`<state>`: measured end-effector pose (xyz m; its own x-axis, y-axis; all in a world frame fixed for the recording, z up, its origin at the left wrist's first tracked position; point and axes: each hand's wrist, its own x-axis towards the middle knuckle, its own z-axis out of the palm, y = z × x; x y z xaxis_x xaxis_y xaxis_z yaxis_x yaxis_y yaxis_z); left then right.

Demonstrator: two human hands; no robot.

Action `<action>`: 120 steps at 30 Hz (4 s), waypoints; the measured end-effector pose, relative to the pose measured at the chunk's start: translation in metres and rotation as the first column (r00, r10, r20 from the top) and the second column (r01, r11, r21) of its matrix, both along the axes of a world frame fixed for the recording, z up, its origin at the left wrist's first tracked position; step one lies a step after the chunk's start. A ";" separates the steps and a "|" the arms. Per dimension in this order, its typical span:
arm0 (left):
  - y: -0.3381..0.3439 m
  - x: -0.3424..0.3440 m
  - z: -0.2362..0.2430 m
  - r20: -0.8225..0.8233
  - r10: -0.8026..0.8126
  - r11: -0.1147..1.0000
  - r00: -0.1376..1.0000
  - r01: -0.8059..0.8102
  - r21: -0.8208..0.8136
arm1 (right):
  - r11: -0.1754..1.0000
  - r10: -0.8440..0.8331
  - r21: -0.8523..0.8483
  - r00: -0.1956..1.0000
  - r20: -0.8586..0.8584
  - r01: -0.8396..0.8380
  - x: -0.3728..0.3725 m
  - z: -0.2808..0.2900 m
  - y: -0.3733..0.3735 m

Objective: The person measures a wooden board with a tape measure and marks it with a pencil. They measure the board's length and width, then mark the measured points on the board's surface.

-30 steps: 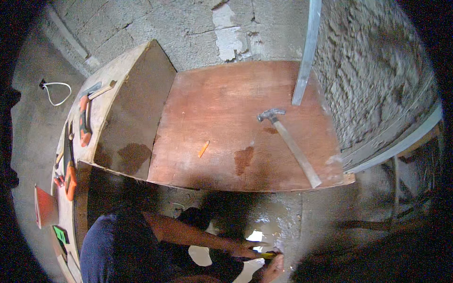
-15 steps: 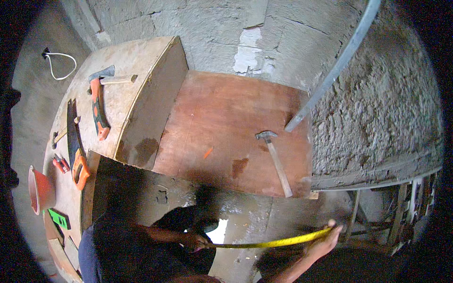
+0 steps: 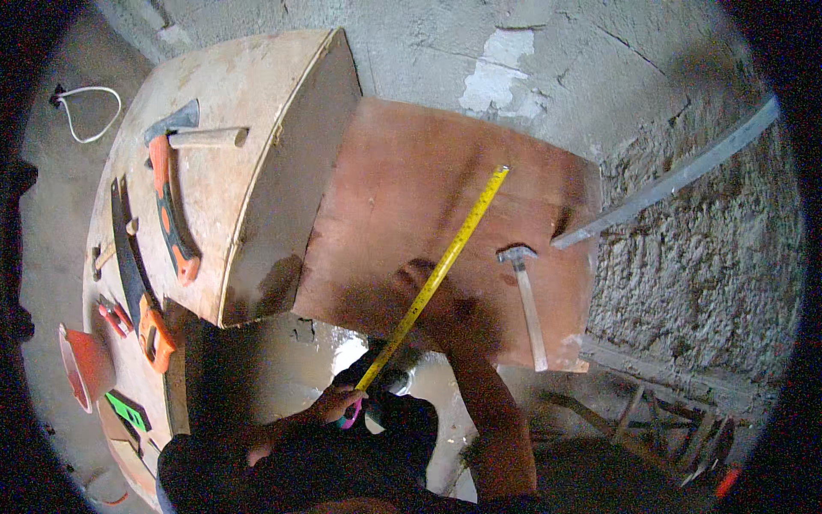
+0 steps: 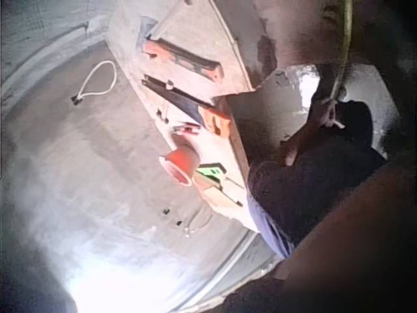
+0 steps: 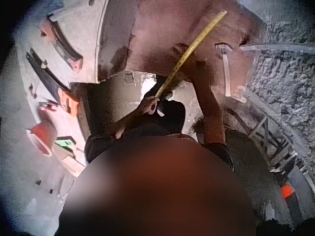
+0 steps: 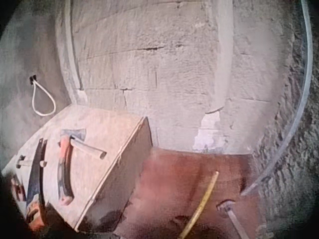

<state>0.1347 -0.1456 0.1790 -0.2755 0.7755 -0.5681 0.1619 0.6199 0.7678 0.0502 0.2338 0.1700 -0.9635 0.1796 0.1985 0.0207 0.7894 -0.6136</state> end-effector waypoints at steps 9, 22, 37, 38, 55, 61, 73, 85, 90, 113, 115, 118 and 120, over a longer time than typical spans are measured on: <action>0.079 -0.029 0.027 0.081 0.234 0.972 0.969 -0.231 -0.047 | 0.901 0.214 0.321 0.942 0.259 -0.293 0.014 0.041 0.020; 0.253 -0.037 0.042 0.499 0.680 0.671 0.537 -0.730 -0.129 | 0.933 -0.286 -0.204 0.955 0.082 0.297 0.050 0.029 0.112; 0.277 -0.050 0.043 0.515 0.736 0.588 0.439 -0.792 -0.164 | 0.922 -0.325 -0.269 0.935 -0.144 0.279 0.058 -0.031 0.099; 0.277 -0.049 0.042 0.525 0.735 0.590 0.429 -0.787 -0.181 | 0.922 -0.336 -0.260 0.927 -0.164 0.288 0.058 -0.030 0.099; 0.272 -0.044 0.039 0.450 0.763 0.589 0.465 -0.787 -0.185 | 0.951 -0.245 -0.213 0.967 -0.068 0.226 0.046 0.016 0.109; 0.227 0.001 0.033 0.343 0.732 0.655 0.589 -0.746 -0.117 | 0.964 -0.255 -0.069 0.967 0.017 0.255 0.052 0.051 0.106; 0.200 0.020 0.010 0.358 0.780 0.613 0.513 -0.744 -0.268 | 0.969 -0.204 -0.148 0.978 -0.038 0.197 0.057 0.009 0.103; 0.202 0.010 0.013 0.492 0.762 0.585 0.420 -0.773 -0.245 | 0.978 -0.161 -0.148 0.983 -0.093 0.147 0.052 0.004 0.101; 0.199 0.007 0.013 0.462 0.752 0.631 0.471 -0.718 -0.294 | 0.976 -0.160 -0.159 0.985 -0.058 0.149 0.054 0.000 0.101; 0.199 -0.001 0.015 0.494 0.732 0.631 0.470 -0.741 -0.230 | 0.975 -0.171 -0.162 0.979 -0.109 0.153 0.050 0.006 0.093; 0.199 -0.001 0.014 0.476 0.723 0.653 0.501 -0.721 -0.232 | 0.983 -0.153 -0.115 0.985 -0.083 0.143 0.051 0.006 0.094; 0.200 0.000 0.015 0.480 0.726 0.649 0.493 -0.722 -0.239 | 0.989 -0.141 -0.057 0.990 -0.029 0.139 0.054 0.008 0.096; 0.200 0.000 0.016 0.488 0.736 0.633 0.469 -0.731 -0.253 | 0.989 -0.140 -0.052 0.990 -0.019 0.139 0.054 0.007 0.096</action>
